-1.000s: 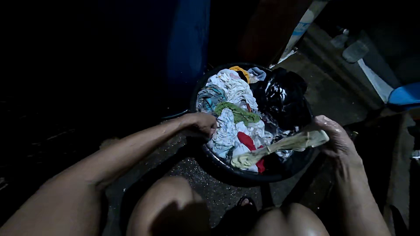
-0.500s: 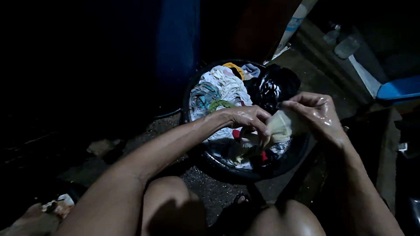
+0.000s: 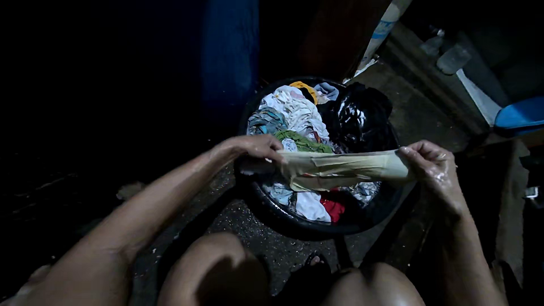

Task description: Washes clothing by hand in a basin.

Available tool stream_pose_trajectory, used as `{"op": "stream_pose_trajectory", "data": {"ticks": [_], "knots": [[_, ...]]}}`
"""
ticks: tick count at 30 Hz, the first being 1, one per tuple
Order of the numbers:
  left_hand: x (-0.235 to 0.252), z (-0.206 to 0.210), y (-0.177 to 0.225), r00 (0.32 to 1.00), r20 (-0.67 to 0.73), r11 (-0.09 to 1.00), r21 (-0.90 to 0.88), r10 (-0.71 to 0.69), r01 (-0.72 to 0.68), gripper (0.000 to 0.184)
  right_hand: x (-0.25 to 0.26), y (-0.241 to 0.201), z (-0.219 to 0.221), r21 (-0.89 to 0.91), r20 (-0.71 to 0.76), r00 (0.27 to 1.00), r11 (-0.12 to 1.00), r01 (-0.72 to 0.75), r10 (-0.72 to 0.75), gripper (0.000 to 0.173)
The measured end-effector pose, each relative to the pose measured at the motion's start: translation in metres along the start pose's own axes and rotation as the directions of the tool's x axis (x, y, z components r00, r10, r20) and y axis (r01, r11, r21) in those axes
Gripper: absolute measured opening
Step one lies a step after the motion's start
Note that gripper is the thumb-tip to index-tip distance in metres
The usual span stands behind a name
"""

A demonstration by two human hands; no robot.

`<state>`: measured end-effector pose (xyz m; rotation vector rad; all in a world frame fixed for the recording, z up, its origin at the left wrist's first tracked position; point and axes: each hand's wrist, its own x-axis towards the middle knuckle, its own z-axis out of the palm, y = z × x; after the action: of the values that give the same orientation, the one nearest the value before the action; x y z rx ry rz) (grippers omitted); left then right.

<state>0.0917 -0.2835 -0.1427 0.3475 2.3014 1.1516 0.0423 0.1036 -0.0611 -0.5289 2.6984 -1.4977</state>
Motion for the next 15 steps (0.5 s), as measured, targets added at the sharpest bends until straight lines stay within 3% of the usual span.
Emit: {"op": "stream_pose_trajectory", "data": {"ticks": [4,6,8,10,12,14,15], "knots": [[-0.017,-0.048,0.033,0.945,-0.328,0.986,-0.159,0.002,-0.058,0.024,-0.026,0.01,0.017,0.126,0.1,0.995,0.992,0.004,-0.017,0.014],[-0.006,-0.064,0.047,0.88,-0.475,0.985,-0.149,0.009,-0.09,0.025,-0.034,0.021,0.034,0.185,0.178,0.984,0.982,-0.027,-0.006,0.013],[0.022,-0.066,0.048,0.807,-0.591,0.996,-0.066,0.003,-0.052,0.021,-0.042,0.042,0.067,0.266,0.219,0.97,0.951,-0.16,0.101,0.013],[0.056,-0.051,0.036,0.809,-0.584,0.997,0.001,-0.065,0.08,0.022,-0.056,0.07,0.111,0.358,0.233,0.909,0.839,-0.41,0.345,0.013],[0.084,-0.013,0.028,0.856,-0.49,0.971,0.073,-0.164,0.228,0.043,-0.072,0.096,0.146,0.428,0.248,0.762,0.638,-0.641,0.599,0.017],[0.099,0.041,0.038,0.917,-0.37,0.969,0.133,-0.146,0.208,0.051,-0.082,0.111,0.163,0.507,0.243,0.664,0.491,-0.709,0.707,0.016],[0.102,0.073,0.047,0.946,-0.32,0.982,0.153,-0.055,0.109,0.046,-0.083,0.114,0.167,0.56,0.244,0.644,0.436,-0.704,0.725,0.016]]}}
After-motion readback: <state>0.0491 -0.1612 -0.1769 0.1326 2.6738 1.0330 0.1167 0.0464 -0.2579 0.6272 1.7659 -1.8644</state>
